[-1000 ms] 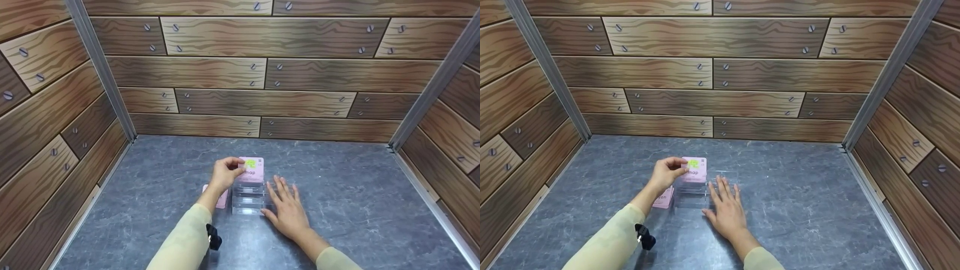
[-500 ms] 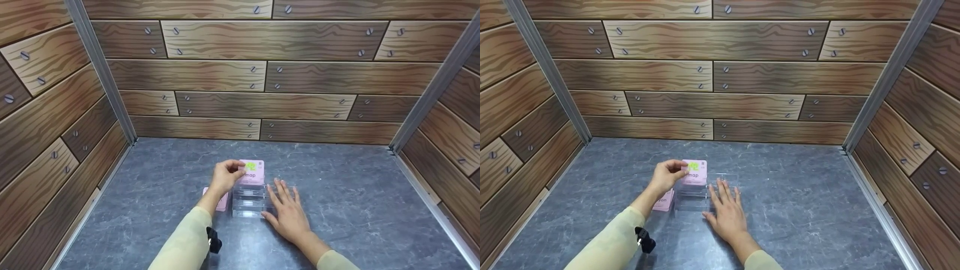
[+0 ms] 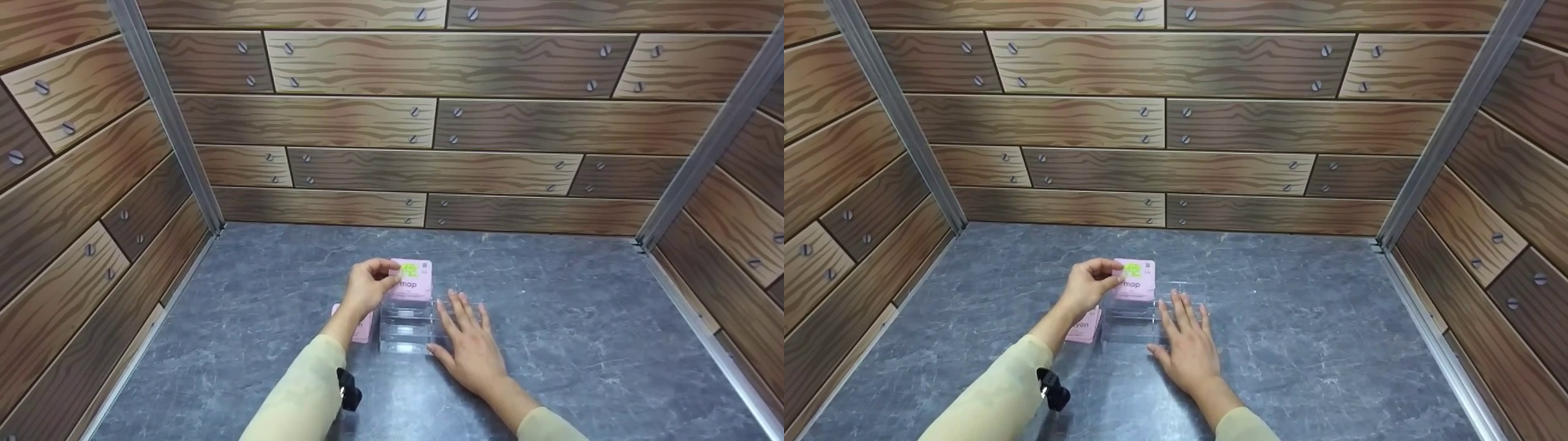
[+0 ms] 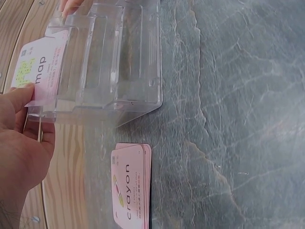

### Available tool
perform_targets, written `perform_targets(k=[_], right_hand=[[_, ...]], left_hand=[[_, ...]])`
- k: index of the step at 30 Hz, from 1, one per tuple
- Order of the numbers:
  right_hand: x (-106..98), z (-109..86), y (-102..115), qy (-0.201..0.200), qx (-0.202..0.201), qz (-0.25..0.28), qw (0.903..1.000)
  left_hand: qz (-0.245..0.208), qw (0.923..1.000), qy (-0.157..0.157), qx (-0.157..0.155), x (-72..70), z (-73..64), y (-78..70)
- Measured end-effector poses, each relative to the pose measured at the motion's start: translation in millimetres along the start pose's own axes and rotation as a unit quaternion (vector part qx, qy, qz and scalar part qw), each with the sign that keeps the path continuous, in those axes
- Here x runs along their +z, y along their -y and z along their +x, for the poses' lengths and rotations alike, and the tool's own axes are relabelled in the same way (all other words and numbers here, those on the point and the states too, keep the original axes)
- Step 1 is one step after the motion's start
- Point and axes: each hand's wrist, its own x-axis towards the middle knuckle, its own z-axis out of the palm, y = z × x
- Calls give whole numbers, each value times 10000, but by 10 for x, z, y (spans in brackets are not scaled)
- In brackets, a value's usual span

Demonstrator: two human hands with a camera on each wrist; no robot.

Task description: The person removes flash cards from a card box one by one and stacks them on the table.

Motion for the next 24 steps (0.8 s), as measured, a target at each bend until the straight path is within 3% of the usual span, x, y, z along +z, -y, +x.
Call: perform_targets(k=[24], right_hand=[[0,3,16,-16,39,-55,10000]], left_hand=[[-189,9997,142,98,-51,20,-5]])
